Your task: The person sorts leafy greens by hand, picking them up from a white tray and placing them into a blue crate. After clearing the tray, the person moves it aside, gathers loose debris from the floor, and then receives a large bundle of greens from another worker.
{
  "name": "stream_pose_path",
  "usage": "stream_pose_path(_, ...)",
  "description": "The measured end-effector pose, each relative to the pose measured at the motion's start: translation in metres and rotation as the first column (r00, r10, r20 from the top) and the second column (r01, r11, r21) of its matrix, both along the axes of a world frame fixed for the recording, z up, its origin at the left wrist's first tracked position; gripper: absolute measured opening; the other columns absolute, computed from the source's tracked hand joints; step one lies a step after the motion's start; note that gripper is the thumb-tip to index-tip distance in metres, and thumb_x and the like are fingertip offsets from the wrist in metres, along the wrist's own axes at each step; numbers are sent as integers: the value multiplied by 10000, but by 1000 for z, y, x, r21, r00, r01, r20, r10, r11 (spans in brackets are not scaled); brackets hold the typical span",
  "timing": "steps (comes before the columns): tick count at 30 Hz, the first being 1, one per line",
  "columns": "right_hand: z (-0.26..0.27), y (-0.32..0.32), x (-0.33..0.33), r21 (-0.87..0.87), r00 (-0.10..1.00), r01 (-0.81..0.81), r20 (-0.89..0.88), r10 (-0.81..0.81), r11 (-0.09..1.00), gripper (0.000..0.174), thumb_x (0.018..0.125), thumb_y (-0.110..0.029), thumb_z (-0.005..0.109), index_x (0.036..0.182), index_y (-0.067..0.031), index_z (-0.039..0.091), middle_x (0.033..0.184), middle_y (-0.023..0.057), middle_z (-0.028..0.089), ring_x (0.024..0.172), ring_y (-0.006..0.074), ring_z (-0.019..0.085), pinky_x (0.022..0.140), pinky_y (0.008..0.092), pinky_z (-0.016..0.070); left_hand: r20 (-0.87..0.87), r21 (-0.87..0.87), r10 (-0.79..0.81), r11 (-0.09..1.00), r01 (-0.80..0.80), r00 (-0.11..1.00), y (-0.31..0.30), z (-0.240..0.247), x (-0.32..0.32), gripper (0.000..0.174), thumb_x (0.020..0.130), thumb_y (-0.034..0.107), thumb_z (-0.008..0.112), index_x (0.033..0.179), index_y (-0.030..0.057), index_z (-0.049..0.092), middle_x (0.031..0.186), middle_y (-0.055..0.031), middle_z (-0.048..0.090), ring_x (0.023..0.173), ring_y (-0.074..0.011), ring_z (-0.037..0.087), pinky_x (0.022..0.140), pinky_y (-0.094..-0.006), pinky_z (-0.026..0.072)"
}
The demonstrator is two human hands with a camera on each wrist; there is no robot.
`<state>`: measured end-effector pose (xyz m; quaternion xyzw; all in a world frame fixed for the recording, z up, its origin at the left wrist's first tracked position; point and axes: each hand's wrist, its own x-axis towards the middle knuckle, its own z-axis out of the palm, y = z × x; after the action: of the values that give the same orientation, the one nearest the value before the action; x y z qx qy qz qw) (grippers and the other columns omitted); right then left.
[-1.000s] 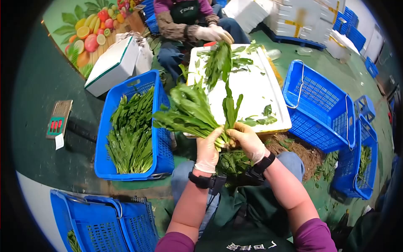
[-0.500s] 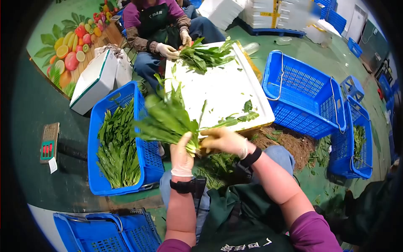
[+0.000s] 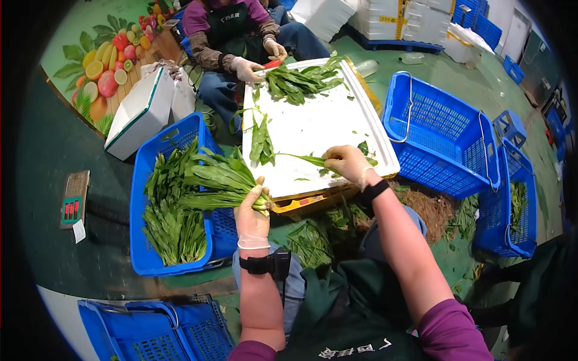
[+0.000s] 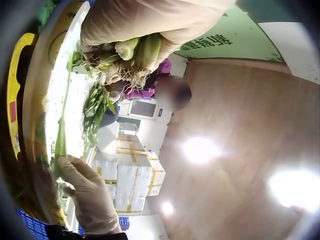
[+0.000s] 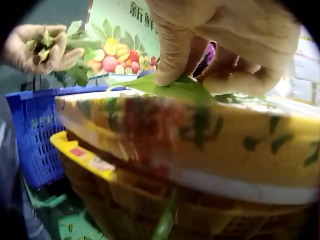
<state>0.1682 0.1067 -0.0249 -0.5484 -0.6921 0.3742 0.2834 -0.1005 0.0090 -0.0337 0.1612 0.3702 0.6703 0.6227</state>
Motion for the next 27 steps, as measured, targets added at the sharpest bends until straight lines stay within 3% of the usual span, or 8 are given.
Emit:
stream_pose_path(4,12,-7,13,-259,839,-203,-543,31,944,223,901,-147,654,1043,24,670,804,8,648,690,86,570,621,248,457,-64,-98,37,994,-43,997,-2,-3,3,209,876,30,651,1069,-46,630,957,-108,645,817,-219,633,731,-340,529)
stream_pose_path(6,18,-13,15,-314,539,-407,-841,-52,857,223,896,-144,676,1031,31,645,814,16,644,690,89,569,635,231,468,-5,-118,-11,993,10,1000,-1,-2,3,210,875,32,653,1067,-48,628,949,-105,648,804,-217,637,700,-332,531)
stream_pose_path(15,21,-28,17,-394,677,-534,-729,100,748,225,878,-172,691,977,30,679,751,58,667,570,59,528,516,194,398,-538,156,214,976,-153,815,-10,23,28,257,808,16,701,1044,-68,639,939,-121,676,651,-173,623,488,-288,500)
stream_pose_path(19,31,-44,8,-441,701,-579,-698,143,686,202,878,-175,687,891,26,673,691,65,666,531,76,553,487,204,393,-741,97,31,993,61,671,-15,15,25,382,742,51,767,1076,-66,622,989,-112,669,694,-166,628,537,-287,507)
stream_pose_path(21,37,-45,13,-386,674,-613,-711,202,689,210,884,-189,676,898,21,670,718,70,671,562,82,581,503,204,415,-713,51,-180,950,307,677,-14,13,32,354,794,26,682,1134,-27,599,1034,-65,665,866,-147,620,800,-288,503)
stream_pose_path(25,28,-46,18,-330,554,-514,-832,13,792,222,895,-151,635,1045,10,660,845,78,697,693,124,635,613,221,481,-665,-1,-367,871,491,651,-12,24,48,273,815,57,704,1069,-20,638,936,-77,690,675,-121,625,574,-253,511)
stream_pose_path(26,28,-43,19,249,772,-311,-496,397,917,238,902,-144,627,1084,7,647,906,79,696,719,128,642,624,222,484,-647,14,-368,870,493,668,-13,21,51,253,817,85,717,1039,-19,652,918,-82,697,658,-119,624,538,-249,496)
stream_pose_path(27,25,-40,24,785,908,-265,8,419,560,257,910,-137,619,1123,5,634,967,80,696,744,132,649,636,224,487,-631,23,-353,882,471,691,-16,26,59,239,819,113,730,1009,-18,666,900,-87,705,640,-116,623,503,-246,480)
